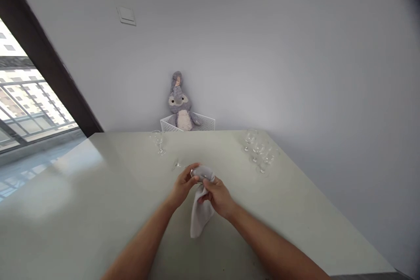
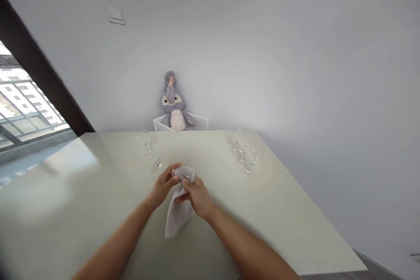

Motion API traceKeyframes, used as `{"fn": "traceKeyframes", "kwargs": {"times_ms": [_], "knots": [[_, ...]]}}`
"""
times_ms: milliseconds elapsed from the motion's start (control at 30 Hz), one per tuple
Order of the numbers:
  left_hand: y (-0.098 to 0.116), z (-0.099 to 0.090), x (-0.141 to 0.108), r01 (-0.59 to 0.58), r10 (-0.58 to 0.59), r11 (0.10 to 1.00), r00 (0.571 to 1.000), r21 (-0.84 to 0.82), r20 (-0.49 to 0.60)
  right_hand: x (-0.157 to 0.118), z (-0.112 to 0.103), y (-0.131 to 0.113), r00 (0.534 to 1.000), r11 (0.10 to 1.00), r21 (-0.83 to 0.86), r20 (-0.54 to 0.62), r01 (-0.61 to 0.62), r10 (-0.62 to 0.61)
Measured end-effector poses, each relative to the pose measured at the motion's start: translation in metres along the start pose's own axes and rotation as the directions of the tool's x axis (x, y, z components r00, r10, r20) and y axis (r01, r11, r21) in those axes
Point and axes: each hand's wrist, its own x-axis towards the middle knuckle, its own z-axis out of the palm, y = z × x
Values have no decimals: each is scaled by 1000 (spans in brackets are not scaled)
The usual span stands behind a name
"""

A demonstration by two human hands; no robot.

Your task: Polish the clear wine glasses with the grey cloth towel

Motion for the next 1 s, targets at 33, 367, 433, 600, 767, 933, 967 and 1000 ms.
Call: {"fn": "traceKeyframes", "kwargs": {"times_ms": [33,367,433,600,767,933,967,1000], "knots": [[-3,-1,1,40,-40,999,999,18,-21,-3,2,3,997,981,-178,11,73,-72],[-3,1,0,12,-14,997,999,70,39,4,0,-6,991,979,188,-93,-79,98],[-1,4,-2,-39,36,998,998,56,43,5,1,-11,985,923,371,-87,-106,148],[-2,4,-3,-11,13,999,999,40,-45,-6,8,-6,995,992,-103,-54,73,-79],[-5,5,0,79,-66,995,982,63,-179,-12,4,-3,892,477,-762,300,437,-339],[-8,1,1,214,-175,948,968,236,-177,-3,-2,-1,971,779,-592,25,205,-237],[-7,-1,0,173,-102,924,971,340,-217,0,-3,-2,981,884,-450,-76,126,-179],[-6,-4,-1,109,16,879,966,464,-258,3,-5,-3,981,955,-290,-159,62,-112]]}}
